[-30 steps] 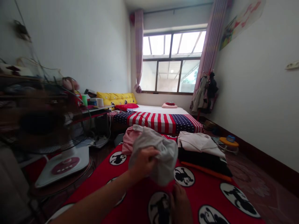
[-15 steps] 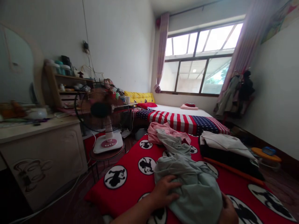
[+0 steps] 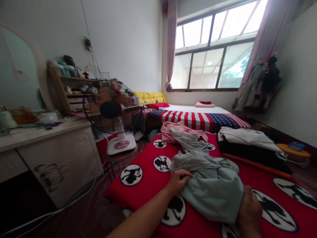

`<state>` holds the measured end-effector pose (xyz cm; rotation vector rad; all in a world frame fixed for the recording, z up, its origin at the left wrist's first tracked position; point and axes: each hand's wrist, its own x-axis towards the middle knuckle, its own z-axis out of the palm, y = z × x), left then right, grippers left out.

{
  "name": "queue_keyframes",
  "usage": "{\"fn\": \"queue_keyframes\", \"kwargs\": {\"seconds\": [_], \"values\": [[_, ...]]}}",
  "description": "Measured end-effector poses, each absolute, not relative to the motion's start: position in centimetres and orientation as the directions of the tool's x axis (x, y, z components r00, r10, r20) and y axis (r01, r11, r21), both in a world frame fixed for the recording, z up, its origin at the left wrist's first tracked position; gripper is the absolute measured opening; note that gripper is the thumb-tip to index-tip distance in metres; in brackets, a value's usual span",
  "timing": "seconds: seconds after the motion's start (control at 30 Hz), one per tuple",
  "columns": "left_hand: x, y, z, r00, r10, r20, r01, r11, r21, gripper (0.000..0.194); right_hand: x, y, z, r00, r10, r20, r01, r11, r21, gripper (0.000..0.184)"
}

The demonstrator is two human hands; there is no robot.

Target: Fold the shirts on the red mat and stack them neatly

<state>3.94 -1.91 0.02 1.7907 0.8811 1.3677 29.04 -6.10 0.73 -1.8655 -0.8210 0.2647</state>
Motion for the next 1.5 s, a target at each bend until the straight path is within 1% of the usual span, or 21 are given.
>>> {"fn": "queue_keyframes", "kwargs": {"seconds": [0.1, 0.2, 0.3, 0.37, 0.47, 0.53, 0.6, 0.7, 0.77, 0.8, 0.87, 0.93, 1.0, 1.07, 1.17, 1.23, 1.27, 1.33, 1.37, 1.43, 1.5], "values": [[3.9, -2.0, 0.0, 0.207, 0.852, 0.481, 0.11, -0.509, 0.854, 0.02, 29.2, -6.1, 0.7, 0.747, 0.661, 0.077, 0.331, -0.268, -0.905, 0.08], [3.4, -2.1, 0.4, 0.1, 0.855, 0.509, 0.169, -0.519, 0.838, 0.022, 29.3, -6.0, 0.5, 0.756, 0.649, 0.09, 0.302, -0.224, -0.927, 0.079], [2.3, -2.0, 0.7, -0.156, 0.816, 0.556, 0.334, -0.486, 0.807, 0.031, 29.0, -5.9, 0.1, 0.746, 0.65, 0.143, 0.254, -0.08, -0.964, 0.073], [1.6, -1.4, 0.5, -0.289, 0.807, 0.515, 0.411, -0.381, 0.828, 0.038, 28.8, -5.8, -0.3, 0.743, 0.651, 0.155, 0.158, 0.054, -0.986, 0.072], [1.5, -0.5, -0.3, -0.272, 0.856, 0.44, 0.342, -0.341, 0.876, 0.043, 28.7, -5.9, -0.6, 0.771, 0.613, 0.17, 0.024, 0.238, -0.971, 0.067], [1.9, -0.1, -0.8, -0.154, 0.883, 0.442, 0.257, -0.396, 0.881, 0.043, 28.4, -6.4, -0.3, 0.808, 0.527, 0.265, 0.111, 0.306, -0.946, 0.057], [2.4, -0.1, -1.0, -0.048, 0.885, 0.463, 0.201, -0.446, 0.872, 0.041, 27.4, -7.3, 0.4, 0.784, 0.421, 0.456, 0.349, 0.308, -0.885, 0.047], [2.9, -0.4, -0.9, 0.024, 0.883, 0.468, 0.167, -0.465, 0.869, 0.039, 24.2, -8.5, 1.8, 0.529, 0.399, 0.749, 0.689, 0.313, -0.654, 0.033], [2.9, -0.6, -0.7, 0.047, 0.89, 0.453, 0.143, -0.455, 0.879, 0.036, 21.4, -8.9, 2.4, 0.321, 0.498, 0.806, 0.746, 0.391, -0.539, 0.031], [2.9, -0.6, -0.6, 0.055, 0.894, 0.444, 0.131, -0.447, 0.885, 0.034, 20.0, -8.8, 2.6, 0.238, 0.566, 0.789, 0.734, 0.427, -0.528, 0.034], [2.7, -0.8, -0.4, 0.064, 0.901, 0.43, 0.11, -0.435, 0.894, 0.031, 17.4, -8.5, 2.8, 0.126, 0.709, 0.694, 0.706, 0.427, -0.564, 0.052], [2.6, -0.8, -0.3, 0.069, 0.902, 0.426, 0.09, -0.431, 0.898, 0.029, 15.6, -7.8, 2.8, 0.071, 0.816, 0.574, 0.74, 0.343, -0.579, 0.078], [2.5, -0.9, -0.2, 0.083, 0.9, 0.427, 0.061, -0.433, 0.899, 0.028, 14.5, -7.2, 2.7, 0.041, 0.882, 0.469, 0.828, 0.233, -0.51, 0.095], [2.5, -0.9, -0.2, 0.101, 0.9, 0.424, 0.037, -0.429, 0.902, 0.026, 14.0, -6.7, 2.6, 0.031, 0.928, 0.371, 0.903, 0.133, -0.408, 0.098], [2.5, -0.9, -0.2, 0.109, 0.912, 0.394, 0.012, -0.398, 0.917, 0.027, 14.1, -6.6, 2.7, 0.068, 0.955, 0.289, 0.945, 0.031, -0.325, 0.083], [2.4, -0.9, -0.2, 0.076, 0.922, 0.379, -0.003, -0.38, 0.925, 0.028, 14.8, -6.9, 3.2, 0.074, 0.954, 0.29, 0.932, 0.037, -0.359, 0.064], [2.3, -0.9, -0.1, 0.044, 0.924, 0.38, -0.007, -0.38, 0.925, 0.027, 15.5, -7.1, 3.6, 0.063, 0.951, 0.302, 0.907, 0.072, -0.415, 0.052], [2.1, -0.8, -0.1, -0.039, 0.919, 0.393, 0.005, -0.393, 0.919, 0.026, 17.7, -7.8, 4.9, 0.084, 0.929, 0.361, 0.785, 0.161, -0.598, 0.032], [2.1, -0.7, -0.2, -0.076, 0.914, 0.399, 0.016, -0.399, 0.917, 0.025, 19.3, -8.1, 5.7, 0.147, 0.904, 0.402, 0.686, 0.199, -0.7, 0.028], [2.1, -0.4, -0.3, -0.122, 0.908, 0.401, 0.031, -0.401, 0.916, 0.025, 23.2, -8.8, 7.1, 0.414, 0.786, 0.459, 0.453, 0.259, -0.853, 0.039], [2.2, -0.2, -0.5, -0.132, 0.907, 0.401, 0.036, -0.399, 0.916, 0.025, 27.5, -9.4, 8.1, 0.713, 0.532, 0.457, 0.321, 0.332, -0.887, 0.044]]}}
